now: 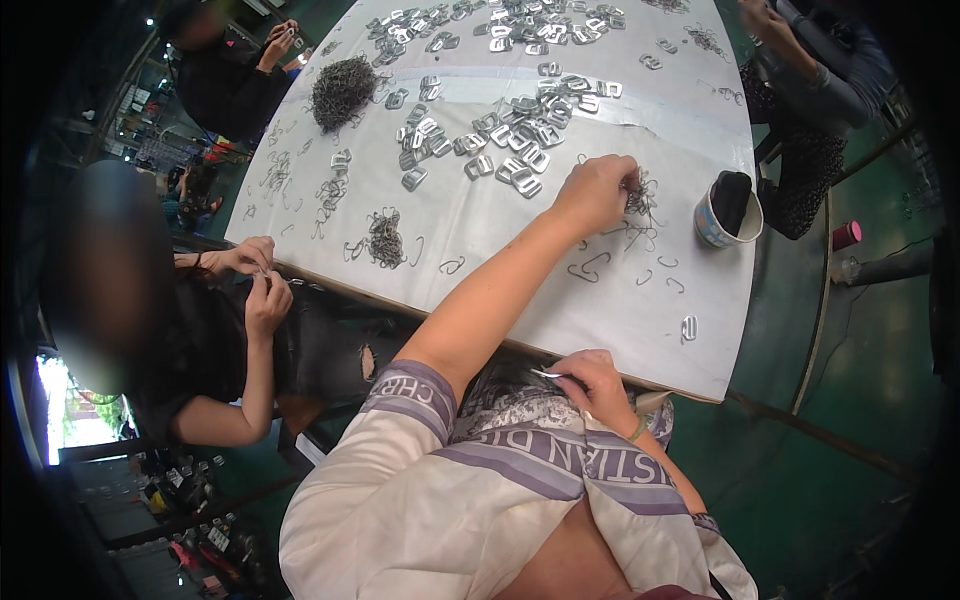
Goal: The person assembles small metal parts by hand at a table. They pick up a metal buckle and a wire, insert the wire through the buckle, and place the assembled unit on the table. This process is repeated continuously with other parts.
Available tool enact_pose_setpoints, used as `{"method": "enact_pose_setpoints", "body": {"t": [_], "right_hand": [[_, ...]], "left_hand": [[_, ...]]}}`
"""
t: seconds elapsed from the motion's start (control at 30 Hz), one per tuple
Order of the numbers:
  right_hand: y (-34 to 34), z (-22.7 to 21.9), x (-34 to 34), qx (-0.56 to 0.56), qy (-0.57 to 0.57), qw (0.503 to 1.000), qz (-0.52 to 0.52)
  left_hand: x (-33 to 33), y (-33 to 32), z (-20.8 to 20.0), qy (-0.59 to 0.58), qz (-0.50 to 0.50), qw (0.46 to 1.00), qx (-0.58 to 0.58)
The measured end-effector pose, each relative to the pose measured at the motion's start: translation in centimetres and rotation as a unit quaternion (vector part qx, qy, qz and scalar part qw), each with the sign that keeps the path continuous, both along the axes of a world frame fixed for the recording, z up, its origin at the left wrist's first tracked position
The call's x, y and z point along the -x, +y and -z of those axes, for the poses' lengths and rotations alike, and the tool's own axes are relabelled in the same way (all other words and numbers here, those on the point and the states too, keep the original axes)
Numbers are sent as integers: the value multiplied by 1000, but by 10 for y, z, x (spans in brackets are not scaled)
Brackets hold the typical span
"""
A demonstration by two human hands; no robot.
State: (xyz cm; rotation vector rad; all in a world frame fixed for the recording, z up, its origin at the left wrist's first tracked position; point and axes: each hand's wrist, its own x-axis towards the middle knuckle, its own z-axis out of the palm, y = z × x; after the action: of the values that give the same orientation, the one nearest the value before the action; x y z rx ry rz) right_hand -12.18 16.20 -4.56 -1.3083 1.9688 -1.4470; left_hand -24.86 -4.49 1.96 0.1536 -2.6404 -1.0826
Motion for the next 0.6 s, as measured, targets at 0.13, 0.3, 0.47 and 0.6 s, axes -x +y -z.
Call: {"method": "enact_pose_setpoints", "body": {"t": [0.13, 0.3, 0.47, 0.6], "right_hand": [[1, 5, 0, 8, 5, 1000, -5], [0, 5, 1, 20, 11, 1000, -3], [1, 5, 4, 5, -1, 1000, -12], [0, 5, 4, 7, 3, 1000, -18]], "left_hand": [[-6, 2, -6, -4, 7, 1000, -28], [-8, 4, -16, -55, 19, 986, -159], [-4, -8, -7, -19, 70, 970, -232], [5, -33, 42, 37, -4, 995, 94]]}}
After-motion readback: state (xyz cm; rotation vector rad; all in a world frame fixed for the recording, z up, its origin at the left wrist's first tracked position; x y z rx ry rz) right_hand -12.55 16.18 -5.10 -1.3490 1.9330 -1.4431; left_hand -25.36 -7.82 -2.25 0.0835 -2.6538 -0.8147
